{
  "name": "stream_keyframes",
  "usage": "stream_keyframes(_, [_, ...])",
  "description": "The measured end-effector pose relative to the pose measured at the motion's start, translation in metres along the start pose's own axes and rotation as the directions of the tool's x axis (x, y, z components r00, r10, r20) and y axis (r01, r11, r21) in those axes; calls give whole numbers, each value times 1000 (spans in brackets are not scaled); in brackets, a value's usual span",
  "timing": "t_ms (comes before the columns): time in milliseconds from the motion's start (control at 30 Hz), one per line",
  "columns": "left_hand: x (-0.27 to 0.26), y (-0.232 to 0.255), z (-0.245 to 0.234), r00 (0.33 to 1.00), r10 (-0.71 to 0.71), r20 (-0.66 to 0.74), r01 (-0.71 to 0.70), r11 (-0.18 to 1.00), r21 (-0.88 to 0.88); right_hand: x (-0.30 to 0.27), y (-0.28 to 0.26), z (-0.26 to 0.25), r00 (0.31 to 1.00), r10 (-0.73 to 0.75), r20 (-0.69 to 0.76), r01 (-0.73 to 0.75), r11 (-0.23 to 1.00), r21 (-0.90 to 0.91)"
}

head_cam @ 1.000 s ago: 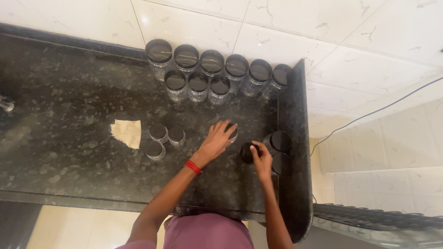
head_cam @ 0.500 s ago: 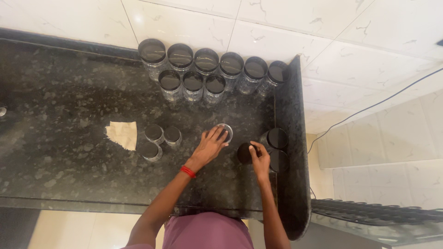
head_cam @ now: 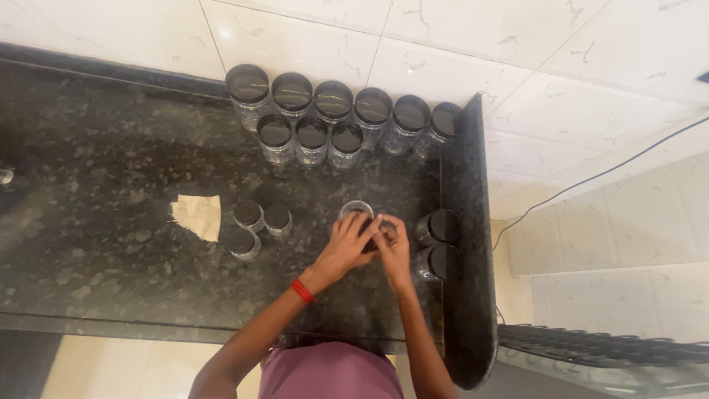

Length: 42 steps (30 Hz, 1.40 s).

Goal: The person wipes a black lid with a white cloth, then repeatedly picks up clear plastic containers with black lids from a countertop, opens them, and places them in a separate group. The person continues this process for multiple containers.

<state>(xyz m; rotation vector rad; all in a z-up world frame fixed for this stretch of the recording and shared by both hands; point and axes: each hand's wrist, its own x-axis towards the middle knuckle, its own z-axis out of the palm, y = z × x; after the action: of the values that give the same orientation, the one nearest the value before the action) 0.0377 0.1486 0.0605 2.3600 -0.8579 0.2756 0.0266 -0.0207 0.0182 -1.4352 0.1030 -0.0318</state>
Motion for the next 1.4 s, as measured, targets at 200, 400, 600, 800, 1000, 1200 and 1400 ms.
stream_keyframes(200, [22, -37, 10, 994, -99, -56, 98, 995, -14, 11, 34, -16, 978, 138, -158, -138, 990, 12])
stream_keyframes(400, [32, -44, 23, 983, -131, 132, 127, 991, 37, 22, 109, -37, 959, 277, -59, -283, 941, -185])
stream_keyframes(600, [46, -37, 24, 915, -264, 306, 239, 964, 117, 26, 127, -36, 962, 274, -6, -266, 925, -272])
stream_keyframes(800, [42, -45, 28, 938, -288, 192, 293, 956, 6, 24, 95, -20, 964, 263, 33, -256, 955, -149])
stream_keyframes(1000, [38, -62, 27, 797, -595, 107, 533, 609, -587, 7, 36, -13, 994, 3, 113, 16, 985, -170])
stream_keyframes(1200, [45, -40, 0, 820, -566, 81, 443, 539, -717, 7, 34, -4, 987, 106, -125, -101, 994, 52])
stream_keyframes(1400, [48, 2, -28, 963, -268, -33, 214, 830, -515, 10, 45, -32, 772, 466, 432, -636, 557, 534])
